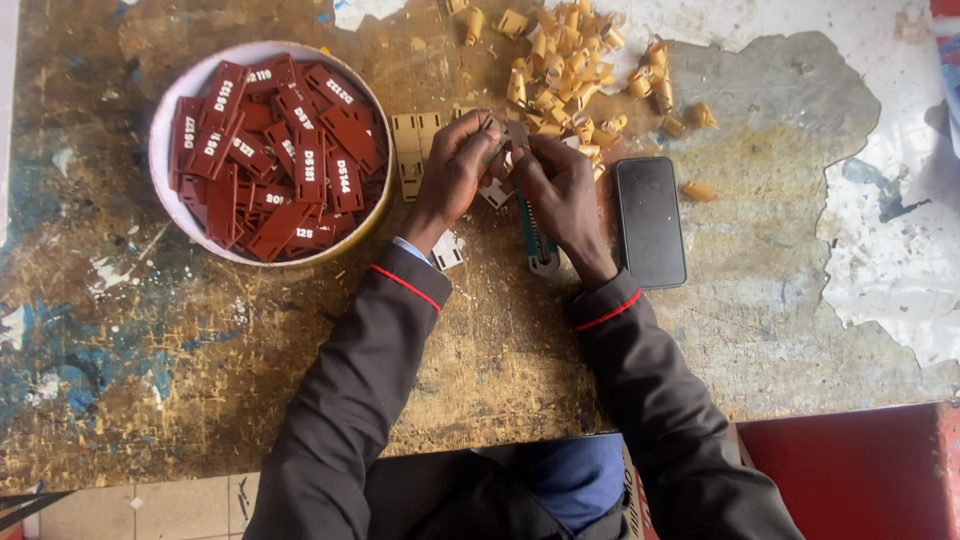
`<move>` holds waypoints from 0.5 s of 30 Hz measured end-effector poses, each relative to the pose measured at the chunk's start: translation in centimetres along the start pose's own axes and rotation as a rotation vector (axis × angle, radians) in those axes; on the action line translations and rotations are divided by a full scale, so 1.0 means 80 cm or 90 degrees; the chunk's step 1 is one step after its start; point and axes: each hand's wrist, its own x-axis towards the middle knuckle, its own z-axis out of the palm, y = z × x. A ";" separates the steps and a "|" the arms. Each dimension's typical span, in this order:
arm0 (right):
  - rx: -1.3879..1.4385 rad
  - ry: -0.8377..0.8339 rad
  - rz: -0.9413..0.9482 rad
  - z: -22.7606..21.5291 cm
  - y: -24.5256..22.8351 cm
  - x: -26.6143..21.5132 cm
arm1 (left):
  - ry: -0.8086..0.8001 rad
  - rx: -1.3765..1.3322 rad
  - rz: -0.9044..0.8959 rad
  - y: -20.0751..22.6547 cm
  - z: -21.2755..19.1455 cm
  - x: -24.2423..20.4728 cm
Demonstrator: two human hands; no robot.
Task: The person uses a utility knife to carve and shape small reddish-brown plastic pieces. They hold each piece in one hand and carefully shave off material with the other, creating wood-like shavings. The person repeatedly picks up new pieces from a bowl and continues the carving process.
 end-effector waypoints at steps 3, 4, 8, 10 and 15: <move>0.000 -0.003 -0.015 0.002 0.003 0.001 | 0.003 0.051 0.007 0.018 0.000 -0.004; 0.001 -0.003 -0.012 0.002 -0.002 -0.002 | 0.003 0.051 0.004 0.032 0.004 -0.006; -0.011 -0.055 -0.036 0.000 -0.014 -0.005 | 0.012 0.054 -0.053 0.065 0.014 -0.008; -0.007 -0.052 -0.030 0.000 -0.015 -0.005 | 0.012 0.052 -0.054 0.065 0.014 -0.007; -0.087 -0.045 -0.045 0.000 -0.012 -0.009 | -0.034 0.013 -0.031 0.054 0.012 -0.009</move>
